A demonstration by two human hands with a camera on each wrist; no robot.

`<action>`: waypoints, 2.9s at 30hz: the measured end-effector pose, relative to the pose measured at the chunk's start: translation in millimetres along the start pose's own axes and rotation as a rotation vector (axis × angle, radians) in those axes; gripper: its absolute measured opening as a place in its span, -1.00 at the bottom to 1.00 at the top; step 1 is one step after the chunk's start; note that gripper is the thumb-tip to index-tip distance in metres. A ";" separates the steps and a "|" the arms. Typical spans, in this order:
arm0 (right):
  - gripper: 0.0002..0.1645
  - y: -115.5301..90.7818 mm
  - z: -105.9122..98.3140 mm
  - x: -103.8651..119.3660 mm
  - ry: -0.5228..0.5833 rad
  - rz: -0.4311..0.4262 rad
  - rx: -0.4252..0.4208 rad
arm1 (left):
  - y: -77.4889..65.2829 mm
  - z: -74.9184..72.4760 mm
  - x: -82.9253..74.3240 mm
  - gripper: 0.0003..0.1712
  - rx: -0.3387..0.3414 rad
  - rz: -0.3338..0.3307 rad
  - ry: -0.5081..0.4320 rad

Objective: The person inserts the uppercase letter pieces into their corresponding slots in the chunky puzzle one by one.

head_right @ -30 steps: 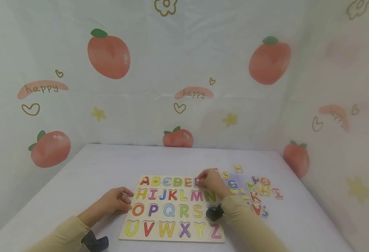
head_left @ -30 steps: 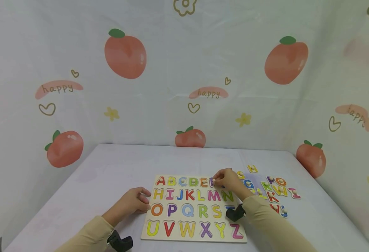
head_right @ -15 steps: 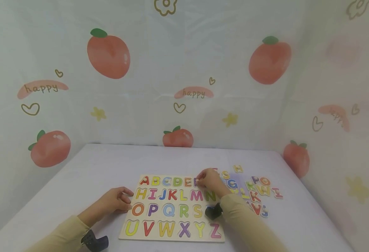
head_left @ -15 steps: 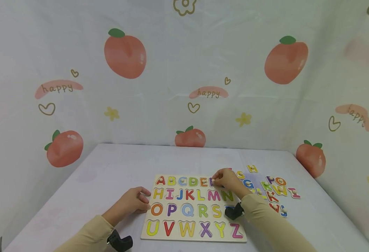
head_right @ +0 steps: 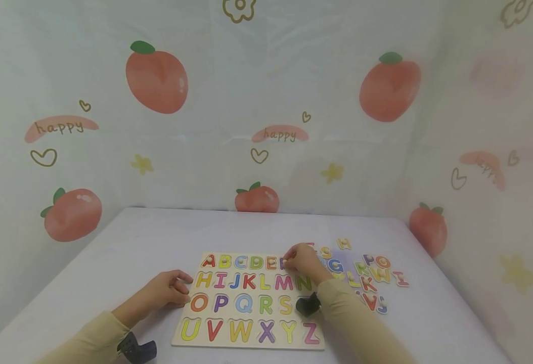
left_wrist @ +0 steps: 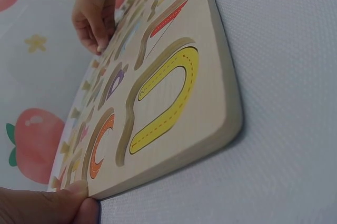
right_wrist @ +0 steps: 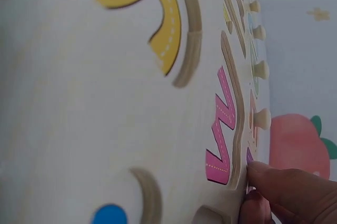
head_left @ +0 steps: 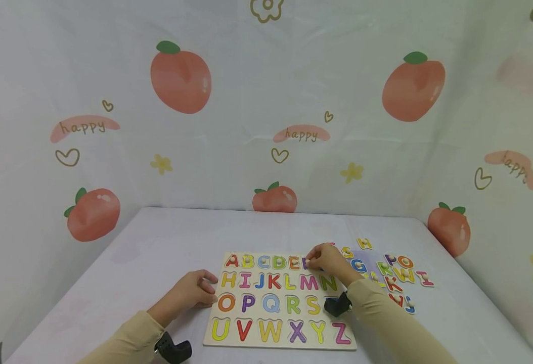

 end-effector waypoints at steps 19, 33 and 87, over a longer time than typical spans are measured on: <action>-0.75 -6.6 -27.2 8.1 0.026 -0.003 -0.010 | -1.2 0.0 -0.8 -0.51 -0.008 0.006 0.003; -0.60 -12.9 -82.0 -21.9 0.114 -0.046 -0.080 | -0.7 -0.5 -1.0 -0.50 -0.002 0.004 0.014; -0.76 -22.5 -93.4 -83.9 0.032 0.104 0.041 | -3.7 -0.8 -4.0 -0.52 -0.007 0.011 0.009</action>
Point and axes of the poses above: each hand's wrist, its own y-axis towards the middle knuckle, its own z-axis out of the palm, x = y × z, the point moved 2 cm from there along y, towards the middle knuckle, and after that the axes turned 2 degrees about -x, right-handed, at the moved point
